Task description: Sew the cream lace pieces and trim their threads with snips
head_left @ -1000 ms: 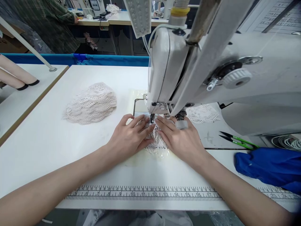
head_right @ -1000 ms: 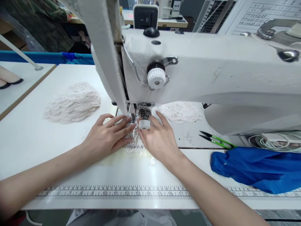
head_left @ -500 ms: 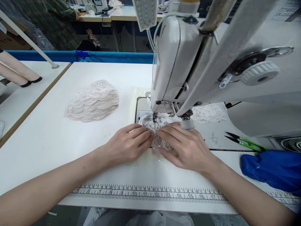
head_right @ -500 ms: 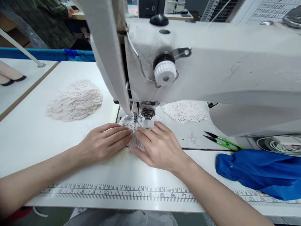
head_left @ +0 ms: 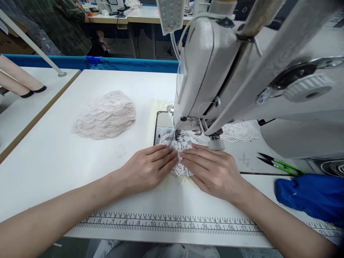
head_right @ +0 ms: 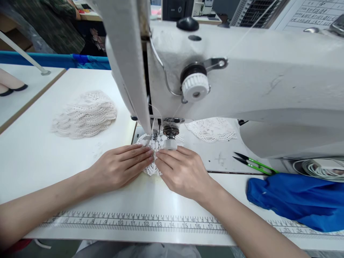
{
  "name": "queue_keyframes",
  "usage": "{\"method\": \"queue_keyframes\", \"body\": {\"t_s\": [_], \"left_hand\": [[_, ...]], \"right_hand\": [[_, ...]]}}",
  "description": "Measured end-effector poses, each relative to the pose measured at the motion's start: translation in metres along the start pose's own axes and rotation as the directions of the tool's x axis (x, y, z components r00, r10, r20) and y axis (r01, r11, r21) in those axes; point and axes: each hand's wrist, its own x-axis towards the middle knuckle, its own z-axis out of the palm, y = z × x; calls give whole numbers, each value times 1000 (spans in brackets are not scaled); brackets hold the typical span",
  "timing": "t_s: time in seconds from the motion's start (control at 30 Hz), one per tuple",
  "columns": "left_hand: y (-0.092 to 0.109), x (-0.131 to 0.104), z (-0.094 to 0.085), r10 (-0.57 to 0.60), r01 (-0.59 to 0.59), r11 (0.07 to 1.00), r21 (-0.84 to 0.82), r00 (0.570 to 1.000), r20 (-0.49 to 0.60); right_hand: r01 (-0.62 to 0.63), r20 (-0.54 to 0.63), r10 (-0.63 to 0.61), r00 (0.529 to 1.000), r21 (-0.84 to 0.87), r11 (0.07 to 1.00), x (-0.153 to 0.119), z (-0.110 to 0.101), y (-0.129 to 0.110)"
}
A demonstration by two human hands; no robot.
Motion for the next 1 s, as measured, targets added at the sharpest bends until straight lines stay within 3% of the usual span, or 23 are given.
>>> {"method": "queue_keyframes", "body": {"t_s": [0.23, 1.0], "left_hand": [[-2, 2, 3, -9, 8, 999, -32, 999, -31], [-12, 5, 5, -110, 110, 994, 0, 994, 16]], "right_hand": [[-10, 2, 10, 1000, -15, 1000, 1, 1, 0], [-22, -33, 19, 999, -96, 995, 2, 14, 1]]}}
